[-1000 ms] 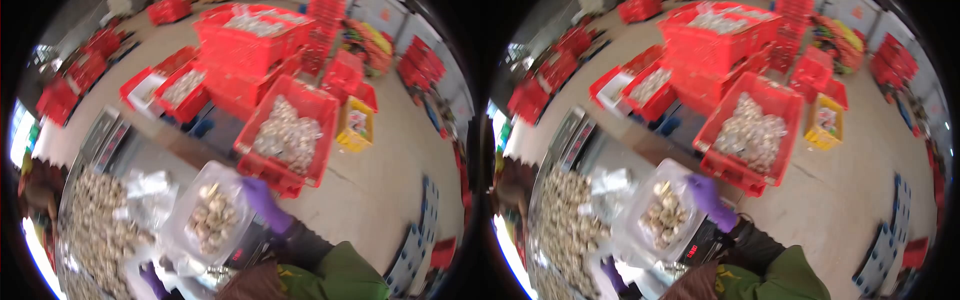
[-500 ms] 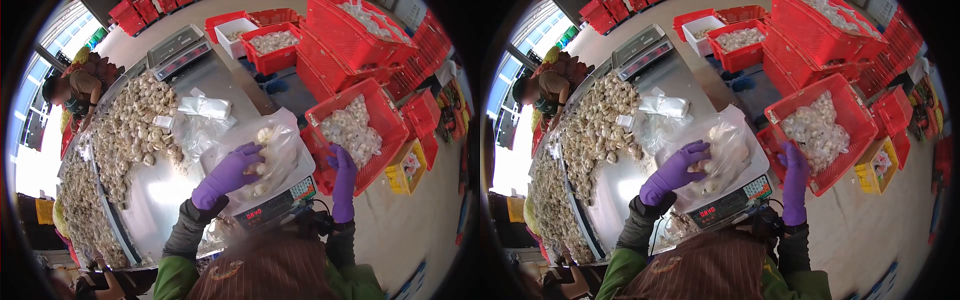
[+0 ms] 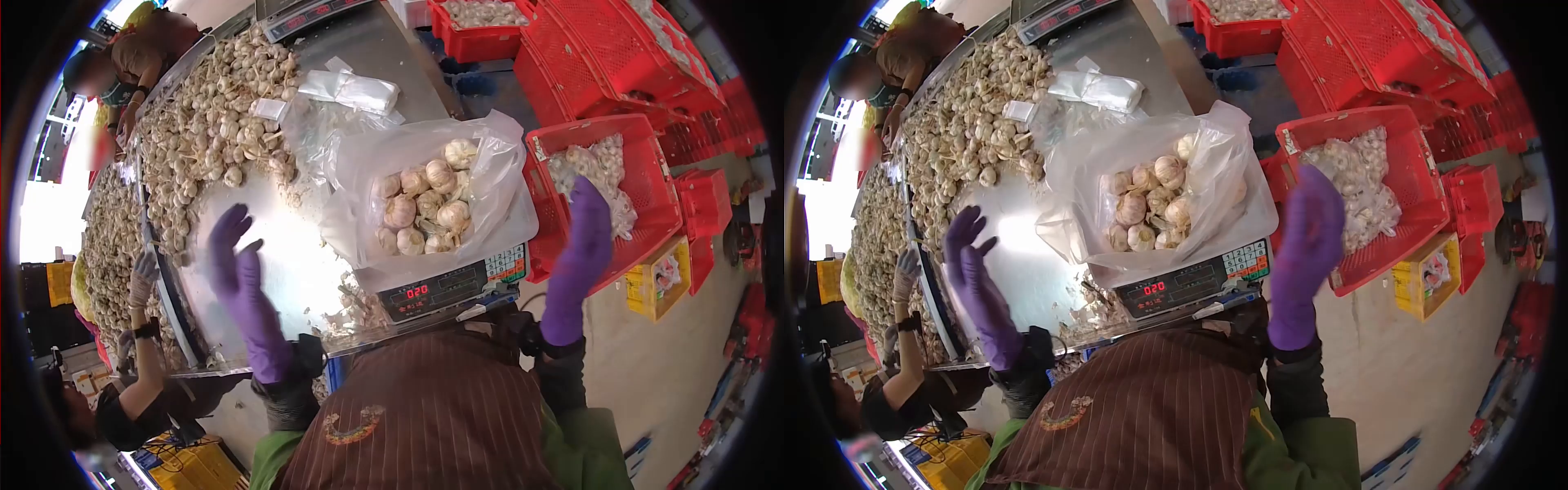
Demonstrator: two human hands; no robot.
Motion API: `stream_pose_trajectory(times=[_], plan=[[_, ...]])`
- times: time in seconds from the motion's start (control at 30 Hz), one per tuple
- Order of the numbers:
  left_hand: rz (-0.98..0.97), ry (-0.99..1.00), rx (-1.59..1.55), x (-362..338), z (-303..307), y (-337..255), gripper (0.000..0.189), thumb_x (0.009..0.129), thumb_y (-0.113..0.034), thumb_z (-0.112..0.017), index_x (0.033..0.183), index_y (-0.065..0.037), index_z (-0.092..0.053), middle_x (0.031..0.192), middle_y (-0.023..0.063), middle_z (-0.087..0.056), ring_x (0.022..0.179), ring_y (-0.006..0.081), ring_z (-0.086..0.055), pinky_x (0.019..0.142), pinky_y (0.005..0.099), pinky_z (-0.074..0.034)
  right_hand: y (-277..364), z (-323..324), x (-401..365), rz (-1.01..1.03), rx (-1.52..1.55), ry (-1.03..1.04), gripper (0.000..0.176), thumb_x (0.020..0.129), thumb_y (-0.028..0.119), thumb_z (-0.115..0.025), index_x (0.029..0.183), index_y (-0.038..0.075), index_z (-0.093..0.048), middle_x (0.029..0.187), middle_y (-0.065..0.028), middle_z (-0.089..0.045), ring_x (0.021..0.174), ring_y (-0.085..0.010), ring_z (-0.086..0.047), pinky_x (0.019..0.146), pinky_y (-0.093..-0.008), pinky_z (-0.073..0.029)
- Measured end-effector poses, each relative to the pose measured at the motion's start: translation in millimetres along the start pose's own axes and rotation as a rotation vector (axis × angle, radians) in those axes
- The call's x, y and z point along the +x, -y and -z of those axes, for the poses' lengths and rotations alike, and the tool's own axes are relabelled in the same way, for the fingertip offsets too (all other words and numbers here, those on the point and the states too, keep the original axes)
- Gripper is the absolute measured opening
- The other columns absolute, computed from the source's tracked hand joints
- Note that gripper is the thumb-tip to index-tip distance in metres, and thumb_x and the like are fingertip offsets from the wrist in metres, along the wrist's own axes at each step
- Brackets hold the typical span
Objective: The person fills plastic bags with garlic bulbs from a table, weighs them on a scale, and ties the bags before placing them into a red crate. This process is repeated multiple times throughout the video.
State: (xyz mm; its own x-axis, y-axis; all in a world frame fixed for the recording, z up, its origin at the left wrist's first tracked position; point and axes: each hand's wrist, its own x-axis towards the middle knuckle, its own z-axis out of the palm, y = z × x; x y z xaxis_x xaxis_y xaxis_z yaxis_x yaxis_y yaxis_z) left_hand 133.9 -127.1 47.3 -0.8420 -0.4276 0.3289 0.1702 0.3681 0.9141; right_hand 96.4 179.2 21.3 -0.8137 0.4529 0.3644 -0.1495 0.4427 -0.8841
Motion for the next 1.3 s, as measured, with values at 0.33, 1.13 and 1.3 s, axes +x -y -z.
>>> stream_pose_trajectory(times=[0.33, 1.13, 1.3], plan=[[0.466, 0.191, -0.452, 28, -40, -8, 0.018, 0.074, -0.001, -0.054, 0.091, 0.001, -0.06, 0.077, 0.0062, -0.063, 0.068, 0.0106, -0.058, 0.064, 0.0216, -0.044, -40, 18, 69, -0.157, -0.192, 0.43, 0.019, 0.078, 0.012, -0.055, 0.089, -0.004, -0.053, 0.077, -0.0113, -0.06, 0.068, -0.0238, -0.058, 0.059, -0.036, -0.044], [-0.495, 0.385, -0.335, 13, -116, -44, 0.018, 0.08, -0.006, -0.055, 0.096, -0.002, -0.057, 0.093, 0.0127, -0.055, 0.082, 0.0265, -0.055, 0.066, 0.0323, -0.044, 66, -26, 57, 0.558, -0.099, 1.134, 0.039, 0.071, 0.001, -0.062, 0.108, -0.002, -0.052, 0.089, -0.0129, -0.058, 0.071, -0.0186, -0.057, 0.067, -0.0297, -0.046], [0.514, 0.75, -0.573, 24, -142, -25, 0.035, 0.088, -0.032, -0.05, 0.084, 0.002, -0.061, 0.065, 0.0036, -0.056, 0.059, 0.0078, -0.048, 0.055, 0.0219, -0.04, 48, -52, 64, 1.337, -0.491, 0.395, 0.038, 0.069, 0.009, -0.064, 0.105, 0.0, -0.053, 0.097, -0.0094, -0.055, 0.072, -0.0228, -0.052, 0.065, -0.0342, -0.042]])
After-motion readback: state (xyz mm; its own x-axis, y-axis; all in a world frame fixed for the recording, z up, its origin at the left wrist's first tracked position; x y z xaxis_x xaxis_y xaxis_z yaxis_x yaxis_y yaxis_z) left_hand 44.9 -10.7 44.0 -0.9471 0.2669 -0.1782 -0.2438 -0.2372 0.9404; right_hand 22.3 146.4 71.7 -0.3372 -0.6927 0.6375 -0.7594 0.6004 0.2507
